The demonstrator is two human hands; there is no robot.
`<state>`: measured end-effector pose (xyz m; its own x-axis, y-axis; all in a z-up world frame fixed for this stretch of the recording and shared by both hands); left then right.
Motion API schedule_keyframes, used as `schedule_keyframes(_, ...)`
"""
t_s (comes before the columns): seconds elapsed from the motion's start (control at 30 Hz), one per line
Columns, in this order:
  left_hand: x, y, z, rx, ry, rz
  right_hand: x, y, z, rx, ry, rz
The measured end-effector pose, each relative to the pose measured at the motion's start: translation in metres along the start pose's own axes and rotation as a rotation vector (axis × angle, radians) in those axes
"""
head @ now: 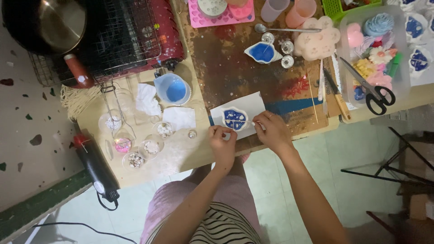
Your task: Decorating blue leaf-shaped candles with small white beads and setting them using a heat gun and a wooden stick.
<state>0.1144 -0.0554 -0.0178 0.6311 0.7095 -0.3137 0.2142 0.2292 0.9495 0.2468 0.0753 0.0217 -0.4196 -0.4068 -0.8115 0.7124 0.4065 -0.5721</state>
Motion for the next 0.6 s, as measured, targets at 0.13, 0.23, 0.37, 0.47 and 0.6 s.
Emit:
schedule_keyframes(0.13,-0.003,-0.003,-0.002,-0.028,-0.002,-0.018,-0.001,-0.003,0.002,-0.015,0.023,0.026)
schedule_keyframes(0.23,-0.003,-0.003,-0.004,-0.033,-0.005,-0.026,0.0,-0.003,0.002,-0.041,-0.008,0.042)
schedule_keyframes(0.37,-0.008,0.009,-0.008,0.038,0.008,-0.022,-0.001,-0.008,0.004,-0.002,-0.014,0.019)
schedule_keyframes(0.47,-0.01,0.01,-0.009,0.106,-0.004,-0.001,-0.004,-0.018,0.004,-0.086,0.086,0.087)
schedule_keyframes(0.6,-0.014,0.006,-0.009,0.127,-0.02,-0.007,-0.002,-0.023,0.005,-0.123,0.132,0.091)
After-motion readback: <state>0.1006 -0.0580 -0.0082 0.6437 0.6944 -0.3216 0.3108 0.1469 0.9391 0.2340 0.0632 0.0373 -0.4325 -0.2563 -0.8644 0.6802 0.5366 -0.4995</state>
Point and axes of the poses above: each hand's wrist, its own z-axis away from the middle knuckle, its own x-axis out of the palm, y = z × x, the point moved 3 cm from there along -z, towards the middle knuckle, and after that the axes turned 9 degrees about x, right-handed, at the moved point
